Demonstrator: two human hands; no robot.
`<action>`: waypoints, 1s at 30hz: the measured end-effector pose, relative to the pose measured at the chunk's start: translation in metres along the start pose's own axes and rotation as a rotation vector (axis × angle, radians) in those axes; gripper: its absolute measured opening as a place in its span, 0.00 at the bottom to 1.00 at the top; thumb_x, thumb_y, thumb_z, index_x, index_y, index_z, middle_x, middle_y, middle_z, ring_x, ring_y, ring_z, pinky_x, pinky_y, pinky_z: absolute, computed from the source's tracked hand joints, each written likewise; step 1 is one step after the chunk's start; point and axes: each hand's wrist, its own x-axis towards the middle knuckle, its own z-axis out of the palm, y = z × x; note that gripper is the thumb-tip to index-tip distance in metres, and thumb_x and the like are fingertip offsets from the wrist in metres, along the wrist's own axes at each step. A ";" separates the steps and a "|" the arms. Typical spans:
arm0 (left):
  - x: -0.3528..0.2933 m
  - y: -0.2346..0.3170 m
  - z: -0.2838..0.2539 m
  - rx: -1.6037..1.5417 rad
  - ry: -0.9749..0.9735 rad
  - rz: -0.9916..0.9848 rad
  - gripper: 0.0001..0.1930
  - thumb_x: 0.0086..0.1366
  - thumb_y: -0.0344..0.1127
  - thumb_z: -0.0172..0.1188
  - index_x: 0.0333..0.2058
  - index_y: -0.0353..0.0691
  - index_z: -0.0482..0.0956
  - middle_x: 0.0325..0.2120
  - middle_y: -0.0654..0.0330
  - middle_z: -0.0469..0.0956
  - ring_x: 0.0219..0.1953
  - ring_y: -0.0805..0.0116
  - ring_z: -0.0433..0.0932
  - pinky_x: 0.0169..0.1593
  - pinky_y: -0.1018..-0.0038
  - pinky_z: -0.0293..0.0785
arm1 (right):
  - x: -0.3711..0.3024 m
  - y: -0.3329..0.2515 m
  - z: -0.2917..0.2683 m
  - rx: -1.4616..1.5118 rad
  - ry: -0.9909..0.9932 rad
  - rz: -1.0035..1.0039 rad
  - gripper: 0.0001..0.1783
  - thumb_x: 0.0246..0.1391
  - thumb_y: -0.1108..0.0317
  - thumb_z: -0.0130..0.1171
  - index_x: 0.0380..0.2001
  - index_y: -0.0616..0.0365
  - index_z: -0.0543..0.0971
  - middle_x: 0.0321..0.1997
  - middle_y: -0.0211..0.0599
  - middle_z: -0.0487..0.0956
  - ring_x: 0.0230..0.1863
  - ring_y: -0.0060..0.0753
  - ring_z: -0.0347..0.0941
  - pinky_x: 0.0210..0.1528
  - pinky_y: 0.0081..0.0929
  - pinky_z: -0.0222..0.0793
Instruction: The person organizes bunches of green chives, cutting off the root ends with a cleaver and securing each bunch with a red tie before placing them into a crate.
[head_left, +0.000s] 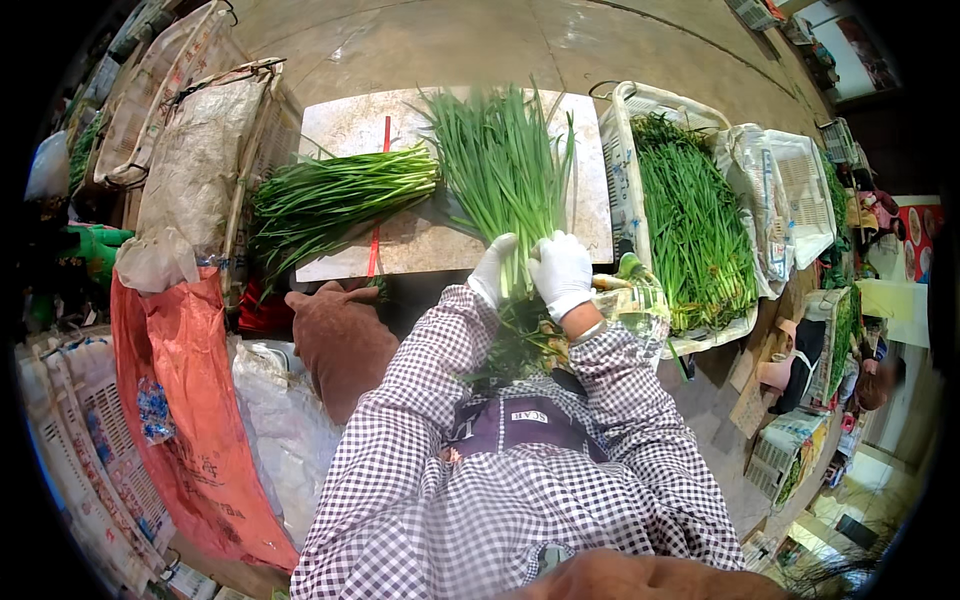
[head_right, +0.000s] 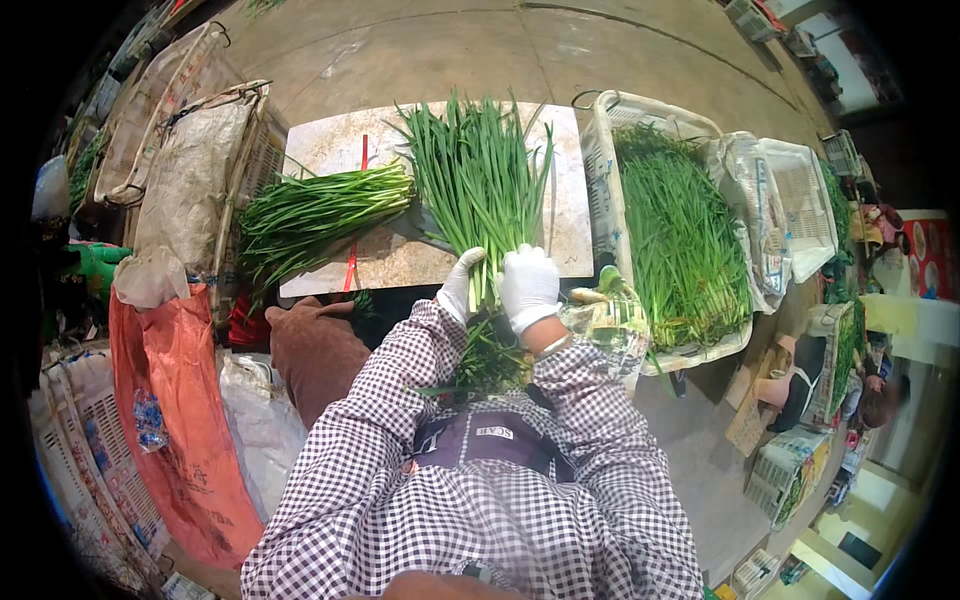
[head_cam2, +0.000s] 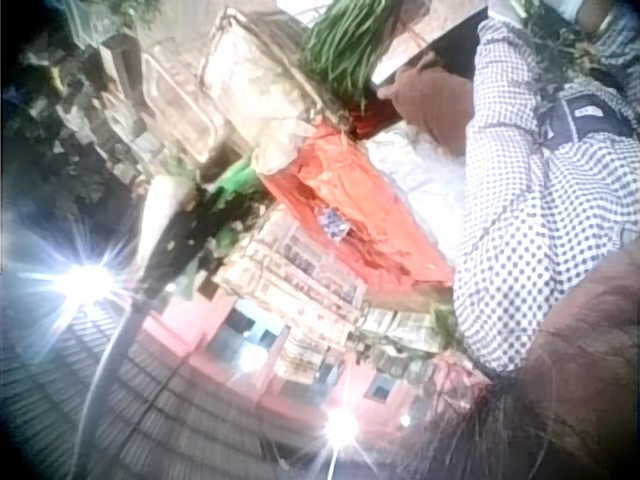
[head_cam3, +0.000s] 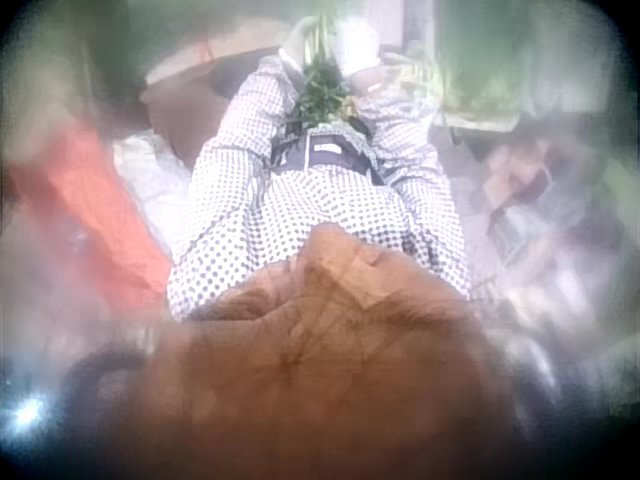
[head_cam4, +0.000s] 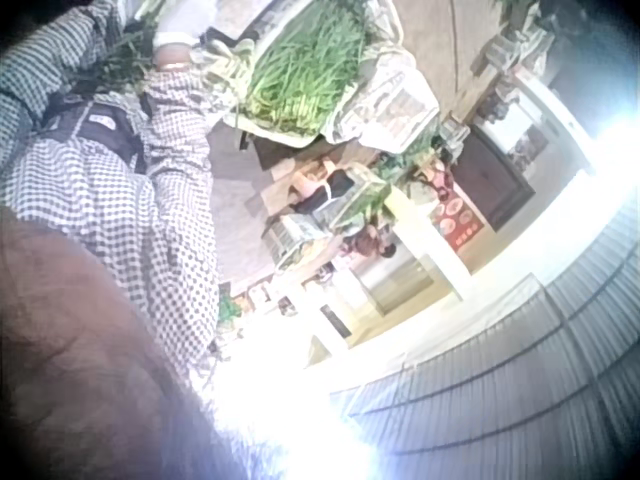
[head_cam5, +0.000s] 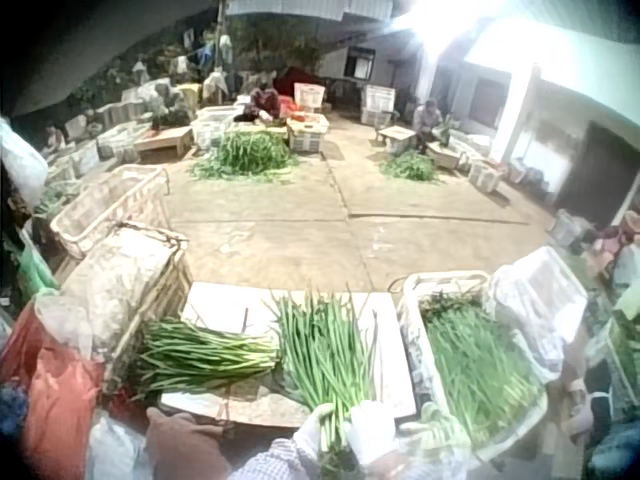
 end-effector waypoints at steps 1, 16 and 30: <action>0.000 -0.002 0.004 0.010 0.047 0.015 0.20 0.60 0.46 0.60 0.45 0.38 0.78 0.32 0.56 0.82 0.30 0.60 0.82 0.36 0.62 0.82 | 0.002 0.001 0.005 -0.040 0.033 -0.002 0.05 0.42 0.63 0.63 0.21 0.52 0.82 0.29 0.38 0.77 0.36 0.42 0.76 0.38 0.38 0.73; 0.000 0.017 0.012 -0.046 -0.017 0.037 0.23 0.64 0.44 0.53 0.50 0.30 0.73 0.41 0.43 0.80 0.39 0.47 0.82 0.43 0.50 0.82 | -0.148 -0.011 -0.045 0.073 -0.982 -0.821 0.09 0.42 0.69 0.60 0.29 0.57 0.83 0.30 0.45 0.81 0.34 0.49 0.80 0.37 0.39 0.76; -0.012 0.024 0.017 -0.044 -0.106 0.096 0.26 0.63 0.43 0.56 0.54 0.30 0.70 0.45 0.43 0.78 0.43 0.49 0.81 0.49 0.51 0.80 | -0.019 0.034 -0.043 0.615 0.060 0.001 0.17 0.57 0.55 0.58 0.40 0.57 0.80 0.39 0.46 0.81 0.40 0.47 0.78 0.45 0.37 0.73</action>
